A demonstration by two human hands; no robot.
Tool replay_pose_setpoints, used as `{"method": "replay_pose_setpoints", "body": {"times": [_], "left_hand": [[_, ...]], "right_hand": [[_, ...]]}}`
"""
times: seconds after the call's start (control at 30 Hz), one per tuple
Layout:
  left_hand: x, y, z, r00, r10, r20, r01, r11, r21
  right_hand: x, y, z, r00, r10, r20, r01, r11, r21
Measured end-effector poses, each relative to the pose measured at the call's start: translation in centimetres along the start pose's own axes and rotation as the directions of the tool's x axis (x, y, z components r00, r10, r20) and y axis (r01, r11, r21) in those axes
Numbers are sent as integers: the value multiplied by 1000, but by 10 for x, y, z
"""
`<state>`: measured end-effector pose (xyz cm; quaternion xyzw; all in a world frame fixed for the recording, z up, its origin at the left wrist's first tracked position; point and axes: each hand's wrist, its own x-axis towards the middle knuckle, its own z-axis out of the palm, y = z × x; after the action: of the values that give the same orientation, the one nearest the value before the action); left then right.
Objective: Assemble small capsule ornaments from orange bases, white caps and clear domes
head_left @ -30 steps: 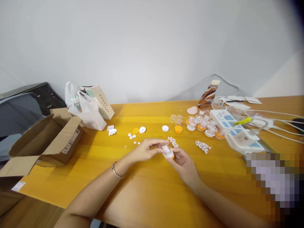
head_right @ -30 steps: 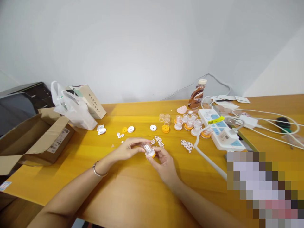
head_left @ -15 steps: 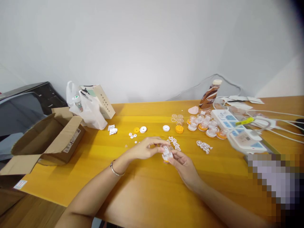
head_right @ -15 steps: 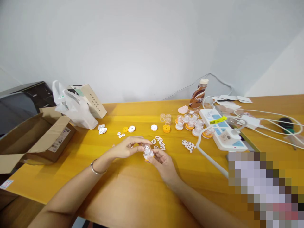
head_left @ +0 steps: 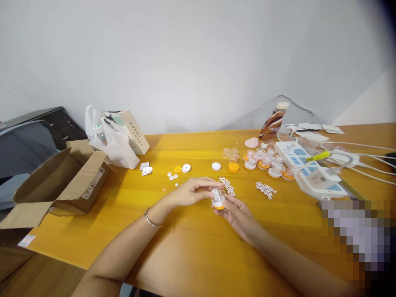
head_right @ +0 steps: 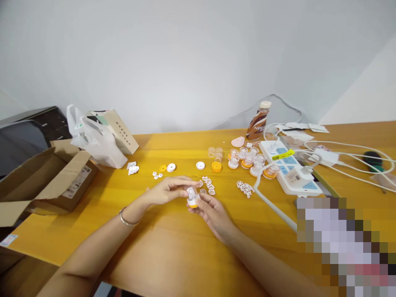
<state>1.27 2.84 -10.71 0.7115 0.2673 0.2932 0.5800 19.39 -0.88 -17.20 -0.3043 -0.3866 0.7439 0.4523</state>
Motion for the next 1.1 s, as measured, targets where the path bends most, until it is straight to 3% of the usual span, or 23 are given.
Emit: {"method": "replay_pose_setpoints", "body": {"times": [0.2, 0.3, 0.37, 0.43, 0.5, 0.57, 0.6, 0.7, 0.77, 0.83, 1.0, 1.1], "left_hand": [[0, 1, 11, 974, -4, -228, 54, 976, 213], [-2, 5, 15, 961, -24, -277, 110, 948, 299], [-2, 8, 13, 966, -27, -256, 112, 939, 324], [-3, 12, 9, 987, -17, -159, 62, 956, 286], [-3, 14, 4, 1000, -25, -5, 26, 987, 158], [-3, 14, 1, 996, -39, 75, 36, 999, 39], [-2, 13, 1, 997, -45, 57, 44, 999, 25], [0, 7, 5, 987, -41, -155, 61, 991, 122], [1, 2, 9, 971, -43, -236, 83, 984, 159], [1, -1, 10, 974, -46, -220, 75, 989, 125], [-2, 6, 5, 999, -10, -30, 8, 997, -70], [-2, 9, 4, 999, 11, 40, -6, 994, -111]], "right_hand": [[-2, -1, 5, 993, -104, -60, 95, 986, -139], [-3, -1, 6, 982, -164, -92, 139, 963, -231], [-4, 0, 6, 980, -173, -95, 146, 958, -246], [-5, 1, 6, 987, -146, -62, 129, 968, -217], [-5, 2, 6, 994, -109, -24, 104, 981, -165], [-5, 3, 5, 994, -106, -18, 103, 985, -141], [-4, 2, 4, 993, -117, -25, 112, 982, -151], [-2, 1, 3, 985, -164, -57, 149, 966, -213], [-2, 1, 3, 985, -163, -61, 147, 968, -205], [-3, 0, 4, 991, -123, -53, 115, 984, -133], [-4, 1, 4, 999, 48, 14, -50, 993, 105], [-2, 1, 3, 1000, 18, 12, -20, 992, 122]]}}
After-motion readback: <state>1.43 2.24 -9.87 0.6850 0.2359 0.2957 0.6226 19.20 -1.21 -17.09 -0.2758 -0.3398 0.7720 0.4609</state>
